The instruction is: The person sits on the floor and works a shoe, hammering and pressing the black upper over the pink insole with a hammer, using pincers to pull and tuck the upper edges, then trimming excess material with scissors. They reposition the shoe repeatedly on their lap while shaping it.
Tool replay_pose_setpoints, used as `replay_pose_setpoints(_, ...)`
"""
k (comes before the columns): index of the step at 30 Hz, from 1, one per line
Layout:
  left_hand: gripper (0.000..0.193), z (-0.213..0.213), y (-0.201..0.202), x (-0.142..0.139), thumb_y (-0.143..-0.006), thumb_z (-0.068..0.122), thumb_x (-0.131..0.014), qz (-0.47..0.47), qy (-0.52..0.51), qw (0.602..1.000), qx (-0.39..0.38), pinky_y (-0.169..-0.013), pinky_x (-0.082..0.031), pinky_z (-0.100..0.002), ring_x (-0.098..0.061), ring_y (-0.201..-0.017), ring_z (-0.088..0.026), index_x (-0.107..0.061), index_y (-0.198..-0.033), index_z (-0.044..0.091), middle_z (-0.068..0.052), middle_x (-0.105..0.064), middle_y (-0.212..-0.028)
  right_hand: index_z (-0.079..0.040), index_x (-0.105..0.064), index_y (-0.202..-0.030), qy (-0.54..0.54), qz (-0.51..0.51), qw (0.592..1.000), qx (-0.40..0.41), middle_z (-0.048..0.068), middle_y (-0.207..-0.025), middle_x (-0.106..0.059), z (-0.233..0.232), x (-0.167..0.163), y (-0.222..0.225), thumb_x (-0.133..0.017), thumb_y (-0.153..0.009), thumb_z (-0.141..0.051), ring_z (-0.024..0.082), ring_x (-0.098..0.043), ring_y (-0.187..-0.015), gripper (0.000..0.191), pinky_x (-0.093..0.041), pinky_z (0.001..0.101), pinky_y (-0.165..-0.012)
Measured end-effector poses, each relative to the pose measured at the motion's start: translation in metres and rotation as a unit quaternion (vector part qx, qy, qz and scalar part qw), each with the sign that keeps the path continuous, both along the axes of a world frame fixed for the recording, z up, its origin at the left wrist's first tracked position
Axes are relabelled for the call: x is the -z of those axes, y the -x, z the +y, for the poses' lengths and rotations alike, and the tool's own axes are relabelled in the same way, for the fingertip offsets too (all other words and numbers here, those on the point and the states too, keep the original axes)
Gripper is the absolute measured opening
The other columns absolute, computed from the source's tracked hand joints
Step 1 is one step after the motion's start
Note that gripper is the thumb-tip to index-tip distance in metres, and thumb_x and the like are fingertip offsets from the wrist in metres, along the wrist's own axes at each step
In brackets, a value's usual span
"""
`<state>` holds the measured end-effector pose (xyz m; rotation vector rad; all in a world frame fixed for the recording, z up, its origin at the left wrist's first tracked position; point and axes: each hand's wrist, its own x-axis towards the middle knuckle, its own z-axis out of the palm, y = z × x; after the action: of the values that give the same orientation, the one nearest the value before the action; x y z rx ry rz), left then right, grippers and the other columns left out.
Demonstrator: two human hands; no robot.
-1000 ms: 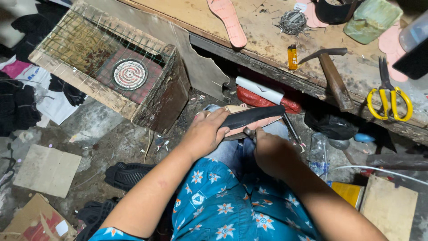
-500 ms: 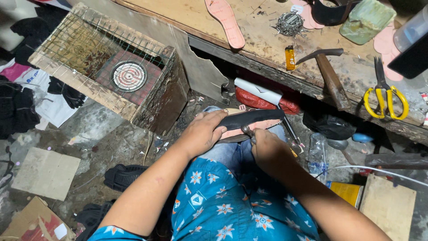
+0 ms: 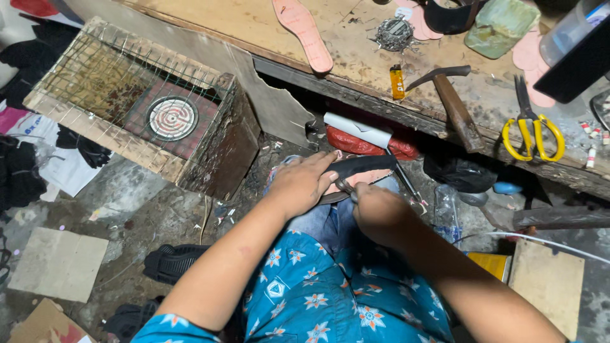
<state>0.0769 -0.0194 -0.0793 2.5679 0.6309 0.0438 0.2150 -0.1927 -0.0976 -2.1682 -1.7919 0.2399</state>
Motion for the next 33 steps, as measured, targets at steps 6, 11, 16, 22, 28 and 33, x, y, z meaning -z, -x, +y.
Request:
replay_pose_setpoints(6, 0.056, -0.009, 0.005, 0.001, -0.097, 0.045, -0.051, -0.015, -0.061, 0.998, 0.004, -0.096, -0.041, -0.054, -0.056, -0.12, -0.038, -0.051, -0.147, 0.021, -0.01, -0.054, -0.147, -0.001, -0.055, -0.104, 0.203, 0.066, 0.973, 0.091, 0.026, -0.094, -0.068, 0.002, -0.014, -0.016, -0.059, -0.091, -0.025, 0.046, -0.066, -0.095, 0.028, -0.051, 0.0536, -0.086)
replay_pose_setpoints(11, 0.052, -0.016, 0.014, 0.005, -0.097, 0.044, -0.055, -0.059, -0.115, 0.992, 0.011, -0.092, -0.042, -0.051, -0.059, -0.113, -0.037, -0.057, -0.14, 0.017, -0.011, -0.058, -0.143, -0.001, -0.057, -0.097, 0.123, 0.012, 0.991, 0.045, 0.023, -0.085, -0.067, -0.015, -0.013, -0.011, -0.06, -0.087, -0.021, 0.043, -0.067, -0.083, 0.023, -0.052, 0.0514, -0.077)
replay_pose_setpoints(16, 0.05, -0.014, 0.011, 0.006, -0.097, 0.046, -0.054, -0.059, -0.102, 0.993, 0.014, -0.094, -0.042, -0.051, -0.06, -0.112, -0.039, -0.059, -0.138, 0.017, -0.011, -0.059, -0.143, -0.001, -0.057, -0.092, -0.012, -0.106, 0.994, -0.026, 0.018, -0.073, -0.063, -0.022, -0.002, 0.003, -0.06, -0.076, -0.008, 0.034, -0.066, -0.067, 0.018, -0.055, 0.0436, -0.066)
replay_pose_setpoints(22, 0.049, -0.011, -0.013, -0.001, -0.098, 0.046, -0.048, 0.014, -0.01, 1.0, -0.018, -0.099, -0.038, -0.058, -0.056, -0.121, -0.042, -0.057, -0.141, 0.023, -0.01, -0.057, -0.14, 0.002, -0.057, -0.111, 0.164, 0.038, 0.984, 0.054, 0.02, -0.084, -0.069, -0.001, -0.008, 0.001, -0.061, -0.086, -0.018, 0.036, -0.069, -0.079, 0.033, -0.053, 0.0456, -0.072)
replay_pose_setpoints(28, 0.05, -0.009, -0.013, 0.001, -0.098, 0.046, -0.047, 0.013, 0.012, 1.0, -0.008, -0.099, -0.041, -0.055, -0.057, -0.124, -0.037, -0.055, -0.141, 0.021, -0.005, -0.055, -0.147, -0.005, -0.058, -0.122, 0.179, 0.717, 0.626, 0.249, 0.013, -0.106, -0.071, -0.003, -0.013, -0.011, -0.059, -0.085, -0.015, 0.021, -0.069, -0.089, 0.038, -0.06, 0.0432, -0.078)
replay_pose_setpoints(33, 0.05, -0.013, -0.011, 0.005, -0.098, 0.044, -0.049, -0.019, -0.035, 0.999, 0.001, -0.098, -0.039, -0.057, -0.055, -0.123, -0.043, -0.055, -0.142, 0.021, -0.008, -0.055, -0.146, 0.009, -0.059, -0.125, 0.152, 0.792, 0.555, 0.201, 0.016, -0.118, -0.074, -0.007, -0.01, -0.015, -0.059, -0.086, -0.013, 0.022, -0.074, -0.096, 0.044, -0.062, 0.0398, -0.08)
